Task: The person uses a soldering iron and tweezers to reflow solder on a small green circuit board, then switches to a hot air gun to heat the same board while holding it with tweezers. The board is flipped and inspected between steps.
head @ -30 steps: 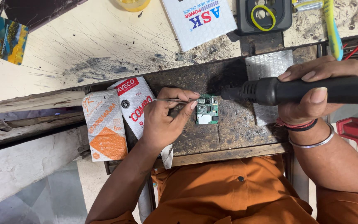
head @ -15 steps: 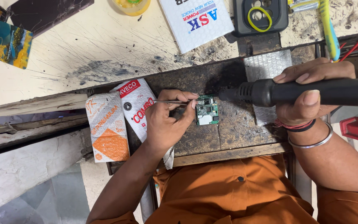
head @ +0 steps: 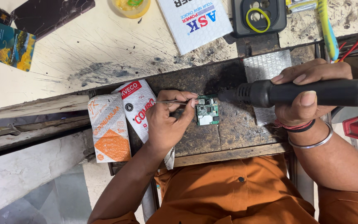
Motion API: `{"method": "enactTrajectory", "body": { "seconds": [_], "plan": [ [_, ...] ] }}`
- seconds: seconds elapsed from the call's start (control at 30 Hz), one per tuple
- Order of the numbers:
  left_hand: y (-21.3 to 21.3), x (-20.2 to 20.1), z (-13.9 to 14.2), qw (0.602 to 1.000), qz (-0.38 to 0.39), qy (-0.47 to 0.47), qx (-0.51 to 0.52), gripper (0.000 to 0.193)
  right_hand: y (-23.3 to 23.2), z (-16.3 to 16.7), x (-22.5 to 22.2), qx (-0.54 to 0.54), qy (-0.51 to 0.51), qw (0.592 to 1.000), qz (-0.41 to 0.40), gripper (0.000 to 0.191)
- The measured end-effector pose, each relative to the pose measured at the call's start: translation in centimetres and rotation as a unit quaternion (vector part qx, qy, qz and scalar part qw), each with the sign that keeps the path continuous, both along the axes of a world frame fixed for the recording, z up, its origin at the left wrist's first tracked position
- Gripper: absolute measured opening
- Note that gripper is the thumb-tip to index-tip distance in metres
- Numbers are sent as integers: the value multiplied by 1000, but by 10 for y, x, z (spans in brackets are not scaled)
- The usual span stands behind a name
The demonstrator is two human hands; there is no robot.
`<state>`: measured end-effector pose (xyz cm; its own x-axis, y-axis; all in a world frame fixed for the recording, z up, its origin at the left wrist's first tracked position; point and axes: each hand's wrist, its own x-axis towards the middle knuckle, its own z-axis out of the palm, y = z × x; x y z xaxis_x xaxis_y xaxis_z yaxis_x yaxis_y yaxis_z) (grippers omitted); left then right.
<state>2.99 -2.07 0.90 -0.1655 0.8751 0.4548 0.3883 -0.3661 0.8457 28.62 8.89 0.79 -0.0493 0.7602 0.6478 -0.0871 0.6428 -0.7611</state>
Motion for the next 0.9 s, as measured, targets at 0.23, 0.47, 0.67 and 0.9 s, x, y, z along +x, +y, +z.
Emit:
{"method": "enactTrajectory", "body": {
  "seconds": [0.23,0.47,0.67,0.9],
  "plan": [
    [0,0,-1,1000,0,-1,7,35,-2,1,0,-10,-4,1000,-1,54],
    [-2,0,1,1000,2,0,-3,31,-5,4,0,-13,-15,1000,4,55],
    [-3,0,4,999,20,34,-14,29,-6,4,-3,-16,-13,1000,1,55],
    [-3,-1,3,999,23,26,-35,29,-6,8,-8,-3,-10,1000,13,54]
  ]
}}
